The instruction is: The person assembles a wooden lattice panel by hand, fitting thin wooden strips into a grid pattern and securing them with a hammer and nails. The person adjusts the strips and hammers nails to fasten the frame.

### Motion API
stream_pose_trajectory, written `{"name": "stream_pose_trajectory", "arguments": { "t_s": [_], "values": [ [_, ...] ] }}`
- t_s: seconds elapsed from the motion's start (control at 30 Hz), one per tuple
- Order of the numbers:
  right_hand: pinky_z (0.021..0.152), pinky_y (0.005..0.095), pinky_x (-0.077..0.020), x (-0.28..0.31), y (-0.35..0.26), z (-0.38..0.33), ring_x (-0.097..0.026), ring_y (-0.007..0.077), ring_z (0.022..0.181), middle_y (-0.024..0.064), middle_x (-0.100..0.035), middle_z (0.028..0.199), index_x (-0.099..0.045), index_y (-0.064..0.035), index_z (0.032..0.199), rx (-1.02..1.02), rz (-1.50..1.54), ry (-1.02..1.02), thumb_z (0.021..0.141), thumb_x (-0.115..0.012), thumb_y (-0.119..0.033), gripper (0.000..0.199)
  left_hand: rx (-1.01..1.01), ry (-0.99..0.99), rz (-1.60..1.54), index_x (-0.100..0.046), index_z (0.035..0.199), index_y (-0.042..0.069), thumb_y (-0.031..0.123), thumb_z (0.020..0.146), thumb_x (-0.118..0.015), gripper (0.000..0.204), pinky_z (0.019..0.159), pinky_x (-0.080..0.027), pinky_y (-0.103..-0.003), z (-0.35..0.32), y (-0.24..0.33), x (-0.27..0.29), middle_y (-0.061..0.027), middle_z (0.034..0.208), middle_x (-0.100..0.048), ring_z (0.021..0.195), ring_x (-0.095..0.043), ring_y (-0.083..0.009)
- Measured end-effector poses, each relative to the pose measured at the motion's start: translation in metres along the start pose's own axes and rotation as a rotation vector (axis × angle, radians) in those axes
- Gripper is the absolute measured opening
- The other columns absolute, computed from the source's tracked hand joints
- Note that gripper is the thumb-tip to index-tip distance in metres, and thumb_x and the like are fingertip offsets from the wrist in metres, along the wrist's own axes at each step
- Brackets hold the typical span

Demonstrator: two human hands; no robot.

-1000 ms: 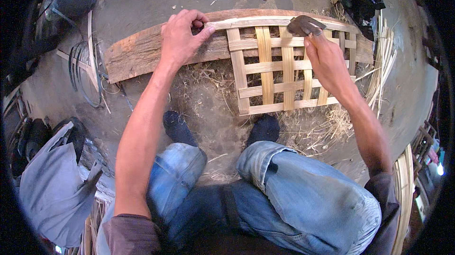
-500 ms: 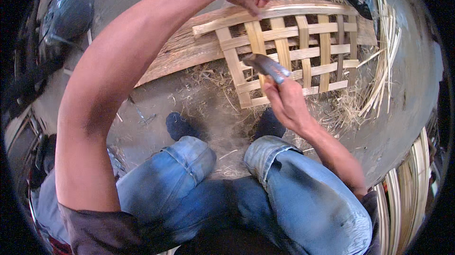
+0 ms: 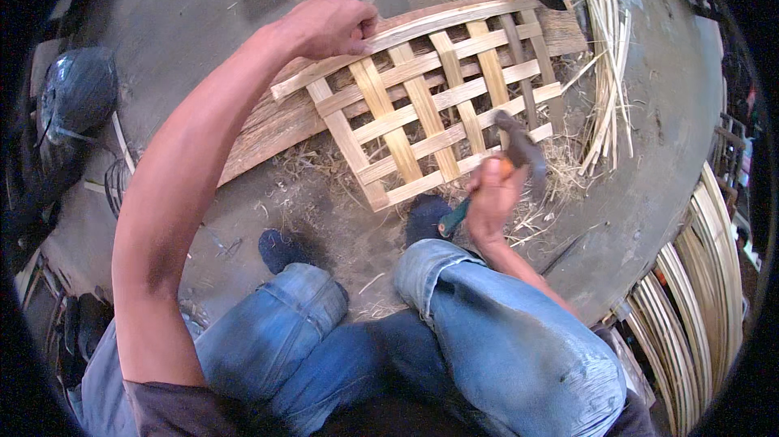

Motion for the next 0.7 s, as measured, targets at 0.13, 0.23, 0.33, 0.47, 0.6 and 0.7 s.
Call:
{"name": "stream_pose_trajectory", "arguments": {
  "t_s": [0.13, 0.23, 0.33, 0.47, 0.6, 0.7],
  "values": [
    [0.078, 0.0346, -0.0528, 0.044, 0.031, 0.016, -0.059, 0.0194, 0.092, 0.0104, -0.055, 0.105, -0.042, -0.0039, 0.113, -0.022, 0.105, 0.334, 0.105, -0.041, -0.026, 0.023, -0.032, 0.015, -0.063, -0.059, 0.094, 0.005, 0.024, 0.078, -0.077, 0.031, 0.071, -0.049, -0.042, 0.006, -0.002, -0.004, -0.0117, 0.086, -0.067, 0.082, -0.064, -0.0296],
    [0.094, 0.0433, -0.0504, 0.041, 0.047, 0.023, -0.055, 0.0274, 0.116, 0.0152, -0.05, 0.127, -0.041, -0.0022, 0.12, -0.075, 0.236, 0.45, 0.106, -0.037, -0.026, 0.028, -0.006, -0.028, -0.073, -0.06, 0.095, 0.005, 0.025, 0.078, -0.076, 0.031, 0.072, -0.049, -0.041, 0.008, -0.001, -0.001, -0.0124, 0.087, -0.067, 0.082, -0.064, -0.0293],
    [0.101, 0.0511, -0.0462, 0.024, 0.041, 0.024, -0.047, 0.0346, 0.129, 0.0157, -0.043, 0.14, -0.037, -0.0033, 0.13, -0.105, 0.426, 0.438, 0.106, -0.036, -0.029, 0.035, -0.008, -0.01, -0.057, -0.063, 0.095, 0.006, 0.028, 0.08, -0.076, 0.03, 0.073, -0.049, -0.04, 0.004, -0.006, -0.001, -0.0104, 0.087, -0.068, 0.083, -0.065, -0.0271],
    [0.101, 0.0539, -0.0441, 0.034, 0.026, 0.043, -0.047, 0.0364, 0.129, 0.0153, -0.041, 0.142, -0.035, -0.0039, 0.133, -0.021, 0.476, 0.412, 0.105, -0.041, -0.032, 0.04, -0.018, 0.024, -0.079, -0.065, 0.095, 0.007, 0.03, 0.081, -0.076, 0.029, 0.074, -0.05, -0.04, 0.0, -0.012, 0.001, -0.0103, 0.087, -0.069, 0.084, -0.066, -0.0263],
    [0.097, 0.05, -0.0501, 0.05, 0.015, 0.08, -0.051, 0.0368, 0.127, 0.017, -0.05, 0.135, -0.042, 0.0012, 0.118, 0.096, 0.234, 0.382, 0.104, -0.043, -0.032, 0.036, -0.085, 0.065, -0.134, -0.066, 0.096, 0.005, 0.032, 0.081, -0.074, 0.032, 0.076, -0.051, -0.042, 0.002, -0.023, -0.006, -0.0141, 0.09, -0.07, 0.086, -0.067, -0.0322],
    [0.067, 0.0319, -0.0566, 0.057, -0.001, 0.074, -0.065, 0.0245, 0.097, 0.0153, -0.059, 0.113, -0.044, 0.002, 0.119, 0.19, 0.035, 0.459, 0.104, -0.044, -0.028, 0.033, -0.07, 0.05, -0.051, -0.067, 0.097, 0.005, 0.034, 0.082, -0.073, 0.033, 0.076, -0.051, -0.042, 0.005, -0.011, 0.002, -0.0142, 0.091, -0.07, 0.086, -0.067, -0.0322]
  ]
}}
Point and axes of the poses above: each hand's wrist, its own z-axis towards the middle knuckle, its own x-axis out of the back of the hand, y = z × x, the point moved 2 cm from there along z, towards the middle knuckle
